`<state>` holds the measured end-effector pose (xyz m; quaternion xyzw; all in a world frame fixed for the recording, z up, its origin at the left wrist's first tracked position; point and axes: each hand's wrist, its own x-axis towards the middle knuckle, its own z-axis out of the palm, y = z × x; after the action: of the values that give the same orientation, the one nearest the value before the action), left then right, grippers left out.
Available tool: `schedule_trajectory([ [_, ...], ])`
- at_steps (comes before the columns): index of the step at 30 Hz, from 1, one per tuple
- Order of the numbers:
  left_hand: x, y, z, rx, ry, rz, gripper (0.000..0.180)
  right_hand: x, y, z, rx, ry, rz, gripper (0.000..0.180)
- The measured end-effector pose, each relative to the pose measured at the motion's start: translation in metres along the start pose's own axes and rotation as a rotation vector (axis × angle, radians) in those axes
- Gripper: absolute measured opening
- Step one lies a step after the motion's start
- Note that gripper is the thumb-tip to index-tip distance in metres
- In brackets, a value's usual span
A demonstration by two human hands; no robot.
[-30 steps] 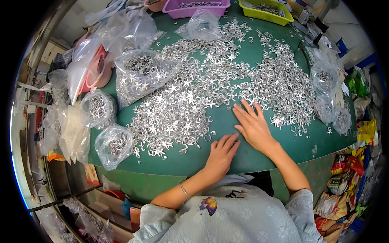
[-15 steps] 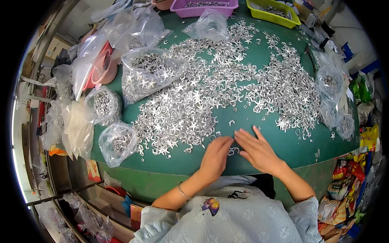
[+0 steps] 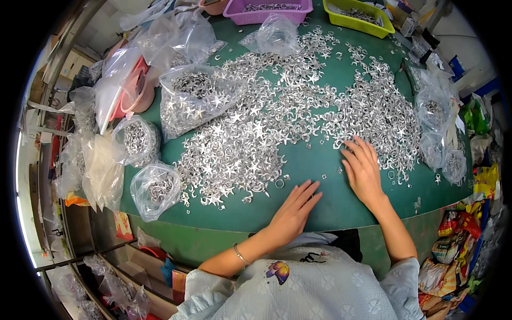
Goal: The person sorts and gathers star-shaped and crescent-shaped silver charms on a green work table, picking them up by hand and placing them into bags.
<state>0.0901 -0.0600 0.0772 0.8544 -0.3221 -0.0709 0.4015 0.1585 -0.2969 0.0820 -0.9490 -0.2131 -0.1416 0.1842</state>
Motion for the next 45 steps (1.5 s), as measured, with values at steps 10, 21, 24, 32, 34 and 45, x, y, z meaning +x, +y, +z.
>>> schedule_trajectory([
  [10,-0.008,-0.005,0.006,0.114,-0.105,0.101,0.054,0.036,-0.033,0.019,0.165,-0.300,-0.189,0.043],
  [21,-0.018,0.003,0.005,0.002,0.000,0.096,0.042,0.030,-0.032,0.021,0.224,-0.231,-0.151,0.047],
  [24,-0.014,-0.005,-0.008,0.022,0.112,0.021,0.038,0.005,-0.015,0.009,0.174,-0.238,-0.133,0.043],
  [32,0.035,-0.030,-0.029,0.321,0.209,-0.064,0.044,-0.019,-0.039,0.000,0.050,-0.341,-0.124,0.040],
  [34,0.035,-0.033,-0.035,0.335,0.215,-0.081,0.044,-0.027,-0.021,-0.011,-0.081,-0.324,-0.032,0.039],
  [45,0.037,-0.039,-0.029,0.422,0.193,-0.104,0.039,0.018,-0.036,0.020,0.025,-0.192,-0.095,0.041],
])
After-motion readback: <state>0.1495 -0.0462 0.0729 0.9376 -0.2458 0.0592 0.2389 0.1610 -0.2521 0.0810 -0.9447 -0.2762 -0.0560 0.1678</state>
